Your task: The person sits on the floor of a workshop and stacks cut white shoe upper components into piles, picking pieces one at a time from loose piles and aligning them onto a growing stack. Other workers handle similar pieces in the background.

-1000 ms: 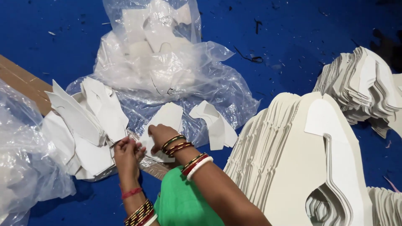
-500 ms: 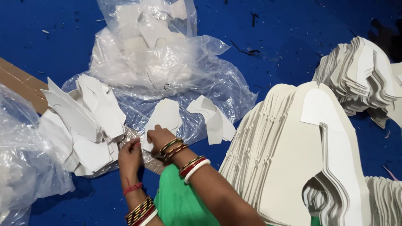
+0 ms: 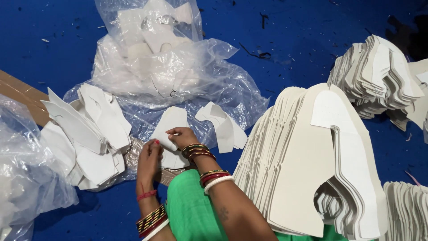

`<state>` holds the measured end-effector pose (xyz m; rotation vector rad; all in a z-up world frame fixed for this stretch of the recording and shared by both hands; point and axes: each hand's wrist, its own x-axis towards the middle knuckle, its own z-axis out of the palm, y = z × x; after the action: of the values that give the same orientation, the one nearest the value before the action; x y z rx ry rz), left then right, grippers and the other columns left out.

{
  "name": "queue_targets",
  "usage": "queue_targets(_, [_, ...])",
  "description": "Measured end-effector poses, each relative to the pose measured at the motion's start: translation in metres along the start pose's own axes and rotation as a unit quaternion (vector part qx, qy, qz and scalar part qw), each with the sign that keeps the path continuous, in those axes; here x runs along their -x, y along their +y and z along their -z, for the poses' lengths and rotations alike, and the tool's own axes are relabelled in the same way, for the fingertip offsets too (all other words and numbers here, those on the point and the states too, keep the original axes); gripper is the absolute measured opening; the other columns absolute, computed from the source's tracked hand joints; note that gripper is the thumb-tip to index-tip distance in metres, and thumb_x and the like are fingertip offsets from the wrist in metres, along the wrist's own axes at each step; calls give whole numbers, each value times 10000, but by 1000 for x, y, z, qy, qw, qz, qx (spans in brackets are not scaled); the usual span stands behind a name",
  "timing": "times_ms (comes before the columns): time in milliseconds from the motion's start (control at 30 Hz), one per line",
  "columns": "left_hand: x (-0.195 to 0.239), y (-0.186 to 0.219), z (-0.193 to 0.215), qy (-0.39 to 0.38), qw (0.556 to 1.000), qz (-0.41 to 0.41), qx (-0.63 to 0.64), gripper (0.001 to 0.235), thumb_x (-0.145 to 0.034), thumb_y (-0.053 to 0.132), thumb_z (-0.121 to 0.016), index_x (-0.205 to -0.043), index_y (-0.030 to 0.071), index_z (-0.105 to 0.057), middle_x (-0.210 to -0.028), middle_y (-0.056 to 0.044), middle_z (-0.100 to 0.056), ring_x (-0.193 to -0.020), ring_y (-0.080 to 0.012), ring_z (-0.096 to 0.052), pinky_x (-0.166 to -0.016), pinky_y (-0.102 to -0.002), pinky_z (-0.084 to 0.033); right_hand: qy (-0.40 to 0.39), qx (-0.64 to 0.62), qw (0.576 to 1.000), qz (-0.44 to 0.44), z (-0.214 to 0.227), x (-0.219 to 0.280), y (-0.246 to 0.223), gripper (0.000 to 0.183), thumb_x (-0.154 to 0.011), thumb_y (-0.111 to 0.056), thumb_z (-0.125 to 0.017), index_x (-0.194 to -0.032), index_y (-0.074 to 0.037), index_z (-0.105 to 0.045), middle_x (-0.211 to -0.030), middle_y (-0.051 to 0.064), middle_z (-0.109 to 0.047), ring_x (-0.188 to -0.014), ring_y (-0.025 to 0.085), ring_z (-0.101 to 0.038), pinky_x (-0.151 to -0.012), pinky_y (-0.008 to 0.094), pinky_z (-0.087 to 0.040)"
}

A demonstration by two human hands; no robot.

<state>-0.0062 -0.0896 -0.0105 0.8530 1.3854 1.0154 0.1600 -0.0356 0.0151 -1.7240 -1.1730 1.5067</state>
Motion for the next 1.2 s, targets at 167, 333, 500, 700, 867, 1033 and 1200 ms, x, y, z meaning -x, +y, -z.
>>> queue_targets(167, [-12,-14,-5,-7,1000,21,10,454,-1062,382,-539,-1255,-19,-626,-998,-98,-694,-861,-150,-614,-732,-288,-497,291,19,949,118,15,-6,-63,152,-976,-171,-691,-1072,-102,-787,-939,132,-785,-819,210,-732,-766,347,-562])
queue_targets(333, [-17,5,-14,-45,983,-40,-173,513,-1003,388,-560,-1283,-33,-646,-1082,-199,-743,-989,-279,-706,-877,-357,-527,404,27,898,171,34,42,-199,199,-995,-179,-579,-1034,-111,-762,-1059,103,-742,-934,249,-715,-833,377,-538])
queue_targets(500, [-17,18,-19,-60,964,-40,-257,597,-1034,482,-508,-1297,-26,-679,-1168,-258,-717,-1087,-356,-673,-948,-399,-509,411,79,852,314,78,97,-307,209,-1041,-175,-539,-1113,-86,-715,-1049,95,-742,-922,241,-748,-799,365,-587])
queue_targets(700, [38,117,-29,-97,989,-39,108,735,-967,652,-416,-1368,58,-581,-1253,-213,-680,-1134,-325,-675,-925,-400,-543,89,271,817,502,70,82,-323,498,-793,128,-543,-1202,-84,-735,-1173,132,-763,-1095,269,-748,-962,355,-584])
queue_targets(867, [58,137,-2,-414,677,-209,571,657,-1204,552,-424,-1243,-76,-611,-1257,-280,-668,-1202,-362,-661,-1081,-422,-518,-88,449,813,359,27,125,-265,328,-872,-22,-669,-1179,-108,-748,-1089,189,-743,-1021,332,-732,-892,410,-576])
queue_targets(1033, [108,188,-24,-175,866,-107,457,673,-1061,304,-570,-1610,-25,-361,-1453,-135,-623,-1320,-266,-629,-1099,-401,-539,-187,508,766,346,43,146,-260,347,-671,-40,-761,-1015,-71,-797,-953,184,-781,-932,339,-747,-808,419,-585])
queue_targets(1200, [119,188,-26,-149,921,-118,339,864,-933,12,-613,-1684,149,-207,-1406,-229,-598,-1173,-267,-641,-971,-394,-535,-75,368,878,298,96,105,-287,310,-778,0,-702,-1060,-95,-790,-981,124,-803,-873,231,-785,-762,338,-612])
